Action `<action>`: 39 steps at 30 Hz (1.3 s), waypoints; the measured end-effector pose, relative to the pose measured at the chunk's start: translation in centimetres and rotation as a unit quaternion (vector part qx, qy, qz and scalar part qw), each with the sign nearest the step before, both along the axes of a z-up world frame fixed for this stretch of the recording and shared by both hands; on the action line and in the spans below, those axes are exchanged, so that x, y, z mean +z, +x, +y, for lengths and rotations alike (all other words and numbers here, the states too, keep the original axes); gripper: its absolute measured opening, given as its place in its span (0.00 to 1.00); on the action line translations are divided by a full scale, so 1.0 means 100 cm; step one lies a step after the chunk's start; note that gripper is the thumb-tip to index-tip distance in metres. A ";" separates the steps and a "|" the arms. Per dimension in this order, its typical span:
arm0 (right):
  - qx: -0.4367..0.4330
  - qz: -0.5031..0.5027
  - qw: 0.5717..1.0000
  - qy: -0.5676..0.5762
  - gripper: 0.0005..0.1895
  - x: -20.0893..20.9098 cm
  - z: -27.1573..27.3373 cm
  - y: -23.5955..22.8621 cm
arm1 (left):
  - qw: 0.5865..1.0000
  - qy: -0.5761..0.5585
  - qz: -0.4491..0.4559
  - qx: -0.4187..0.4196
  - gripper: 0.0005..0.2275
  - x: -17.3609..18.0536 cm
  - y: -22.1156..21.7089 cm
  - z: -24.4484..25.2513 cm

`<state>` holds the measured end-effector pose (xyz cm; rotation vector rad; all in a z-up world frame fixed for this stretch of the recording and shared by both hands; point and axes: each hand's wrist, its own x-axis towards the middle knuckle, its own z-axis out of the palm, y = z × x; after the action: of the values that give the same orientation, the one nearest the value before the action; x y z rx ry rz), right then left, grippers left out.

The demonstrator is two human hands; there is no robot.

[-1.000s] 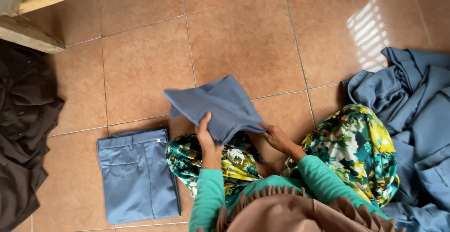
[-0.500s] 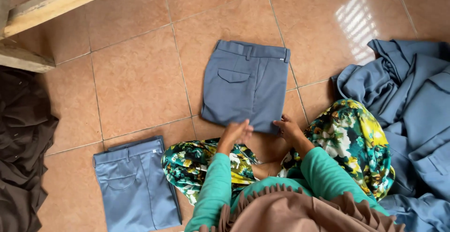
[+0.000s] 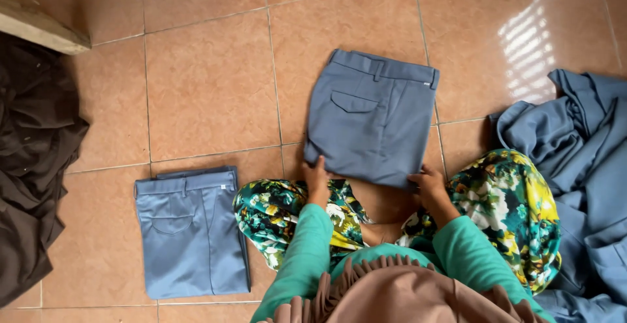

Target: Folding trousers into neat squares on the floor

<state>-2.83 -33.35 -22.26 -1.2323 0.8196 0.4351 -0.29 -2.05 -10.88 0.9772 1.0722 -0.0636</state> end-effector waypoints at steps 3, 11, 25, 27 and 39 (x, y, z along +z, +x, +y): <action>0.064 -0.004 0.977 -0.205 0.30 0.003 -0.024 0.012 | 0.992 0.109 -0.011 -0.056 0.35 -0.011 0.001 0.035; 0.233 -0.272 0.825 -0.436 0.25 0.176 0.081 0.123 | 0.861 0.280 0.060 -0.419 0.17 0.000 -0.010 0.050; 0.418 -0.232 0.756 -0.448 0.41 0.099 0.185 0.324 | 0.887 0.234 0.007 -0.397 0.20 0.008 -0.010 0.061; 0.422 -0.228 0.750 -0.455 0.39 0.089 0.179 0.333 | 0.892 0.221 -0.001 -0.395 0.19 0.009 -0.008 0.061; 0.201 -0.296 0.833 -0.422 0.11 0.130 0.137 0.361 | 0.892 0.201 0.084 -0.396 0.20 0.032 0.012 0.060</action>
<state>33.26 -19.61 -9.26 -2.2418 0.1671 -0.0328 0.90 3.93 -7.70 1.7721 0.7874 -0.6239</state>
